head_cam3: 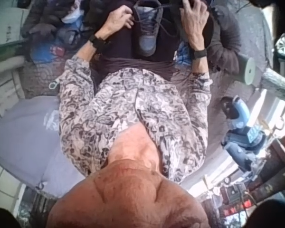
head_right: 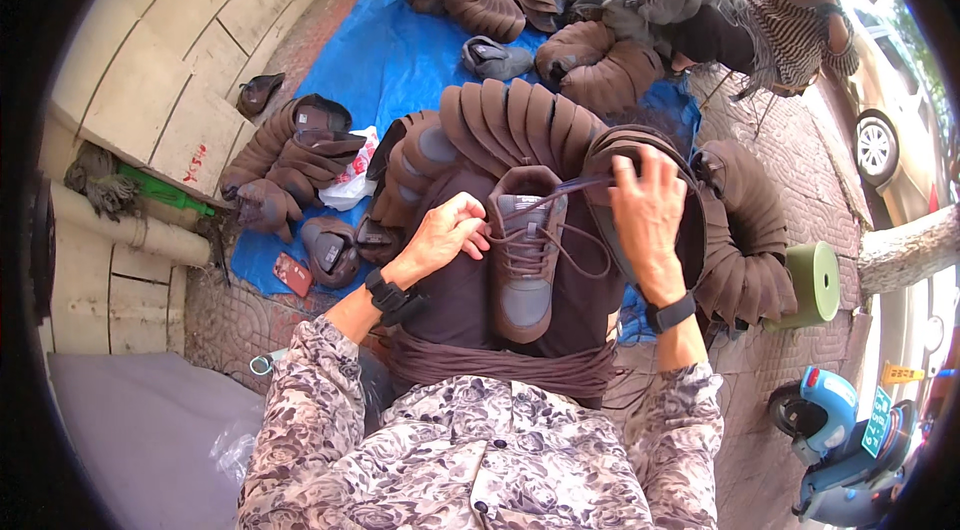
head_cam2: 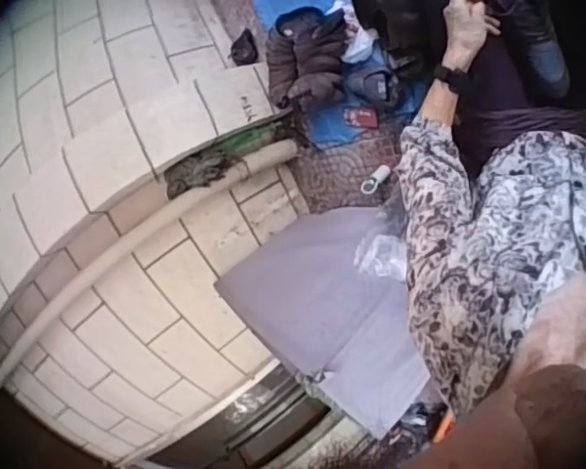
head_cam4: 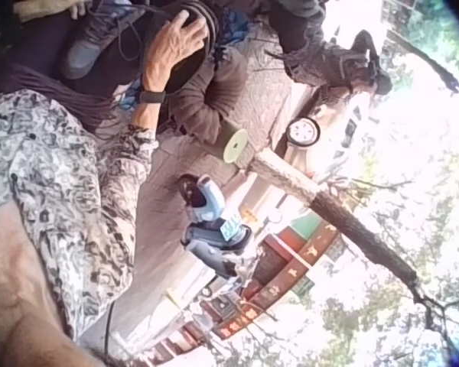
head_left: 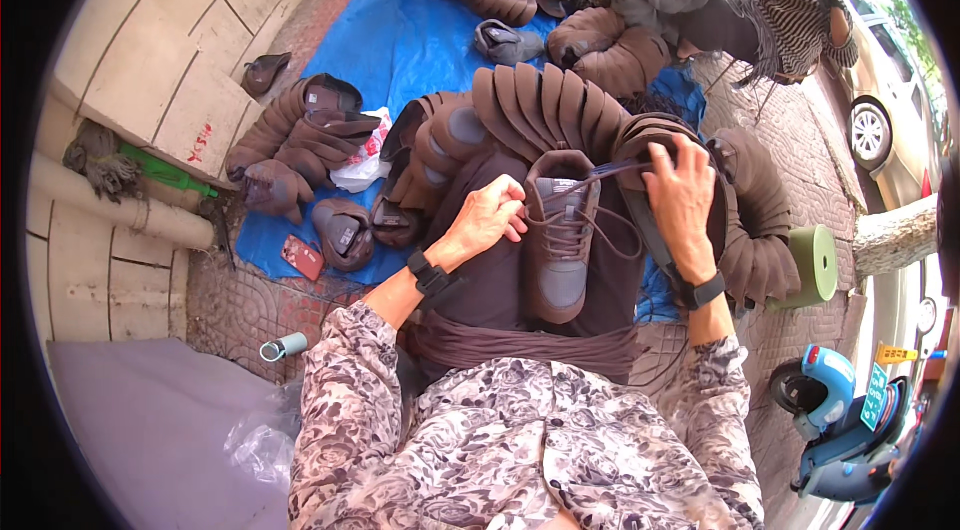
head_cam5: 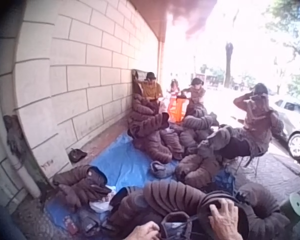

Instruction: The recorder is lacing a series of brown shoes while sitting in a workspace with other workers.

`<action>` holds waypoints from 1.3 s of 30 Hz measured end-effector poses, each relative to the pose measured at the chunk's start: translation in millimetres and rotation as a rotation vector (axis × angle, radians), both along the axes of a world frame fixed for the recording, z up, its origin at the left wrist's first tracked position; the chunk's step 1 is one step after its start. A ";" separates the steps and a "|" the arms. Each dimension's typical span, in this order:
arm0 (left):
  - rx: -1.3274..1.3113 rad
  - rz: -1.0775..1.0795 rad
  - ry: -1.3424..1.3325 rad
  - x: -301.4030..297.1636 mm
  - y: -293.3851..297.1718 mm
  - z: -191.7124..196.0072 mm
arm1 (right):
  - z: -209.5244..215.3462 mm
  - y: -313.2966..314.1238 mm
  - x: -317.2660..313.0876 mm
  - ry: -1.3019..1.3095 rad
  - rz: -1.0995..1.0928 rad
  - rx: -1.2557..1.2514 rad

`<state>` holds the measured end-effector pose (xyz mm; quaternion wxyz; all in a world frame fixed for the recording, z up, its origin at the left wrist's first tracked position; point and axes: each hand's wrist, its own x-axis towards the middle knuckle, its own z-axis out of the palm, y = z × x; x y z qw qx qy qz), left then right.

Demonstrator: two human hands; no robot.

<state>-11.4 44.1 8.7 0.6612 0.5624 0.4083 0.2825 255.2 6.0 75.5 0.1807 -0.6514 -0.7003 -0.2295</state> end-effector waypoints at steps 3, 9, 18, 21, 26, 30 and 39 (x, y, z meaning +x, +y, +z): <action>0.666 0.067 0.204 8.3 -3.0 -0.7 | -8.8 2.9 -30.1 0.056 0.366 -0.040; 1.120 -0.081 0.362 15.3 12.4 0.3 | -30.5 21.7 -35.7 0.109 0.459 -0.166; 1.136 -0.064 0.386 14.1 10.8 -2.2 | -29.8 22.3 -42.5 0.103 0.482 -0.315; 1.084 -0.098 0.382 14.6 10.5 -1.4 | -37.9 30.1 -44.5 0.076 0.443 -0.410; 1.089 -0.113 0.397 9.3 10.9 2.4 | -29.0 36.4 -31.4 0.281 0.447 -0.100; 1.100 -0.049 0.362 16.2 8.9 10.4 | -12.2 19.0 -29.6 0.528 0.500 -0.317; 1.372 -0.071 0.458 73.8 10.5 3.3 | -25.1 28.8 4.8 0.707 0.605 -0.784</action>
